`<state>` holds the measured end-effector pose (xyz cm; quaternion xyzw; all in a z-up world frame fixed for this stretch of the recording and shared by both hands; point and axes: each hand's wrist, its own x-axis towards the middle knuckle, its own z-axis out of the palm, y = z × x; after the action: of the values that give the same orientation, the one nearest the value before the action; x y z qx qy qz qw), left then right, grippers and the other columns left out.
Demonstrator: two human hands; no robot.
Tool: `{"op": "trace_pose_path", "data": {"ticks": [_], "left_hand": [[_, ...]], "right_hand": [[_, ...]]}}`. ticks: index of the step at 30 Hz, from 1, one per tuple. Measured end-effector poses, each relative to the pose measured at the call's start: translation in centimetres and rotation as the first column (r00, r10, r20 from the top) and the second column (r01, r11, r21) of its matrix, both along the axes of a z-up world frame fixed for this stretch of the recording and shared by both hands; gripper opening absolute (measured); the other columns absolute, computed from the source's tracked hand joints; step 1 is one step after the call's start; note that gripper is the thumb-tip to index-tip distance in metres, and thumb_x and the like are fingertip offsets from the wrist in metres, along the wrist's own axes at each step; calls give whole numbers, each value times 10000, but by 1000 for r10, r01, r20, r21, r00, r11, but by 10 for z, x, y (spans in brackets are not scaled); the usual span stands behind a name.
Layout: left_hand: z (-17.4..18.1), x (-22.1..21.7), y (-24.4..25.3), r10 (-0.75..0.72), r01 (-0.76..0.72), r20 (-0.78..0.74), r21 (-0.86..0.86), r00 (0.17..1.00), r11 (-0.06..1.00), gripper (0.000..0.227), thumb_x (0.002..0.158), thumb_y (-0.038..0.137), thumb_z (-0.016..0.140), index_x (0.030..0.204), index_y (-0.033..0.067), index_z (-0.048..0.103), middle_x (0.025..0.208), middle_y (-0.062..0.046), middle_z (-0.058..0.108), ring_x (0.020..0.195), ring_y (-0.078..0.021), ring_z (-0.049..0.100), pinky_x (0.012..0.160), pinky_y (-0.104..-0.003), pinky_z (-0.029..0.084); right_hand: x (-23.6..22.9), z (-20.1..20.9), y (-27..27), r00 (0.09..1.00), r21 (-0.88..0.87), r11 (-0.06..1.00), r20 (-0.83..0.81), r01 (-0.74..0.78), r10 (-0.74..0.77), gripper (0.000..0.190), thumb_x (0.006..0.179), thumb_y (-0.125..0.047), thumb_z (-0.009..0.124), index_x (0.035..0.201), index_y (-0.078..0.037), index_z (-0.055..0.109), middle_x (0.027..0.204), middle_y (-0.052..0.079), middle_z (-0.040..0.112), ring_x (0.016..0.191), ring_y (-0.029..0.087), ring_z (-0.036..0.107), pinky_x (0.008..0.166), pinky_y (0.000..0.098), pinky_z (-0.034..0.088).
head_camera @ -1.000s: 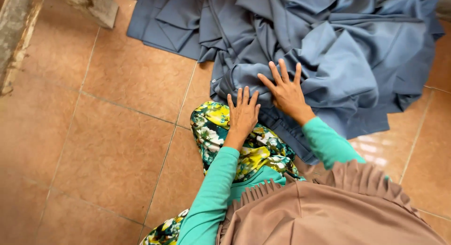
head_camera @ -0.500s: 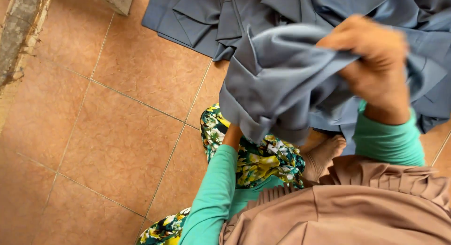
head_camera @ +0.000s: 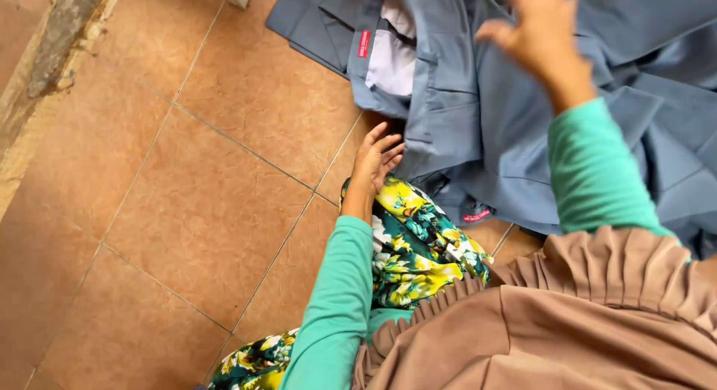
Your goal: A person sitting on a tiled floor folds several pairs of grey trousers into neat rectangular shapes and stacks them.
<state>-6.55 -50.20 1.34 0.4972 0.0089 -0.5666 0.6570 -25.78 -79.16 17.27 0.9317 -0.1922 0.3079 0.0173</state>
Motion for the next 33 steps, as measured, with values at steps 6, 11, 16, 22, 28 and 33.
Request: {"op": "trace_pose_path", "data": {"ticks": [6, 11, 16, 22, 28, 33], "left_hand": [[-60, 41, 9, 148, -153, 41, 214, 988, 965, 613, 992, 12, 472, 1565, 170, 325, 1394, -266, 534, 1238, -422, 620, 946, -488, 593], [-145, 86, 3, -287, -224, 686, 553, 668, 802, 605, 885, 129, 644, 1453, 297, 520, 1118, -45, 726, 1175, -270, 679, 1000, -445, 557], [-63, 105, 5, -462, -48, 761, 540, 456, 840, 779, 908, -12, 568, 1536, 409, 381, 1264, -128, 621, 1268, -374, 608, 1067, -484, 521], [-43, 110, -16, -397, 8, 911, 398, 109, 917, 884, 766, -46, 655, 1487, 412, 429, 1367, -100, 457, 1178, -336, 590, 973, -418, 531], [-17, 119, -42, -60, 25, 906, 55, 418, 998, 411, 864, 66, 754, 1239, 209, 667, 1156, -61, 686, 1018, -207, 674, 874, -322, 560], [40, 141, -29, 176, -104, 332, -223, 927, 969, 225, 954, 189, 714, 1151, 80, 702, 902, -19, 668, 824, -131, 687, 775, -270, 571]], "right_hand": [[38, -76, 167, 861, 137, 990, -507, 21, 52, 961, 595, -618, 848, 1455, -301, 556, 1494, 84, 530, 1291, 315, 533, 987, 602, 439], [30, -182, 181, 941, 60, 996, -335, 70, -46, 512, 775, -388, 779, 1250, -292, 614, 1058, -25, 591, 1064, 211, 595, 868, 425, 470], [43, -72, 148, 1000, 687, 726, 7, 12, -23, 161, 941, -198, 722, 1097, -197, 679, 913, 31, 670, 949, 197, 682, 837, 362, 529], [33, 82, 98, 910, 884, 319, 396, -342, -123, 191, 1036, 53, 659, 1203, -32, 619, 1099, 17, 653, 927, 48, 584, 910, 150, 479], [49, 94, 61, 903, 877, 298, 420, -378, -93, 187, 1052, 16, 668, 1230, -27, 627, 1155, 29, 669, 960, 49, 610, 953, 132, 513], [89, 82, 35, 920, 649, 718, 391, -252, -30, 101, 1250, 225, 674, 1303, 140, 666, 1106, 125, 623, 895, 139, 508, 831, 242, 457]]}}
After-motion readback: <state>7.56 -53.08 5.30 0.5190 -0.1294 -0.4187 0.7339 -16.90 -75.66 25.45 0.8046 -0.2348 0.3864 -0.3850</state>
